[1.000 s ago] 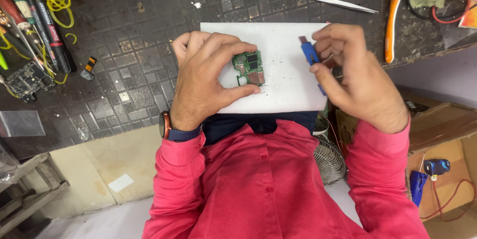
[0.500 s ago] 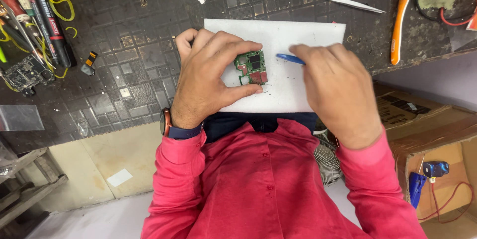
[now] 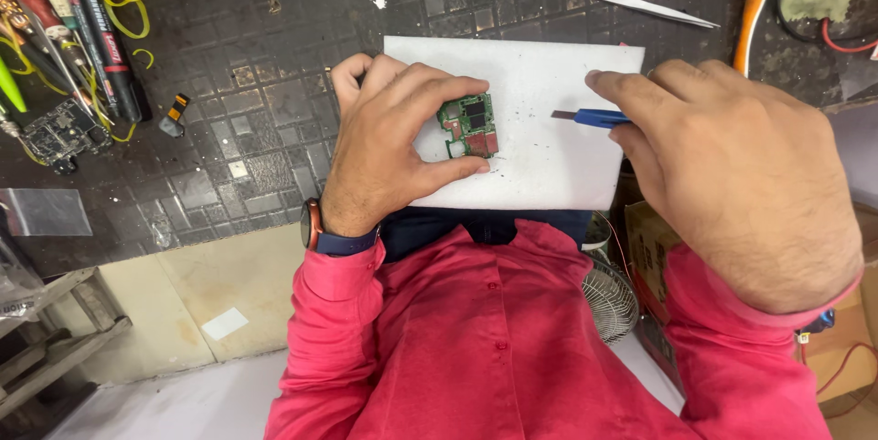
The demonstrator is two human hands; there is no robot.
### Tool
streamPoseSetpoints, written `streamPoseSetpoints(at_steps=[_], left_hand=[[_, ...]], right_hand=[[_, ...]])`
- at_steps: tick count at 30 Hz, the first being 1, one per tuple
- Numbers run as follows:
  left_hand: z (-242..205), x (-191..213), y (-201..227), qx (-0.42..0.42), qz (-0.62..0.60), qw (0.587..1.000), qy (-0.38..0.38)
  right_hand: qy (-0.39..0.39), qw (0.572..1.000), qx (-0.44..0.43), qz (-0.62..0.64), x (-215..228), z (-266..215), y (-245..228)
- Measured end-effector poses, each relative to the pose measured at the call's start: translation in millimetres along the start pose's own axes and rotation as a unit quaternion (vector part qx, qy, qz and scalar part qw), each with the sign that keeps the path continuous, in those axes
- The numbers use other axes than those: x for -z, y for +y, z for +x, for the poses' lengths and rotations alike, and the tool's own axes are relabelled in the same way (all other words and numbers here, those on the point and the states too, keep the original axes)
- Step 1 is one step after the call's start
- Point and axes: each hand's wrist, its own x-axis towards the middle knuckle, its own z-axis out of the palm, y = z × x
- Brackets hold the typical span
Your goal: The person uses tweezers to carefully remove small components from a green circuit board placed on a white foam pad. They then use a blue plastic spudger to scrape and clean the surface of the board, focusing on specific areas.
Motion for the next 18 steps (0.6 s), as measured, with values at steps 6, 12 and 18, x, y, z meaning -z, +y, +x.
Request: streamPoseSetpoints(at_steps=[6,12,18], left_hand=[[0.3,-0.4,-1.0,-0.001,0.0,1.0,-0.006],[1.0,0.1,-1.7,-0.003,-0.01,1.0,-0.003],[-0.9,0.7,-4.3,-0.002,-0.04,0.999,0.012]], right_hand=[[-0.014,1.0,-0.002,0.015,-14.7,-1.7,3.6],[0.046,0.986,0.04,0.155,-40.9,9.4,3.8],[0.099,0.956,0.032,0.273,-77.0,3.8,-12.1]])
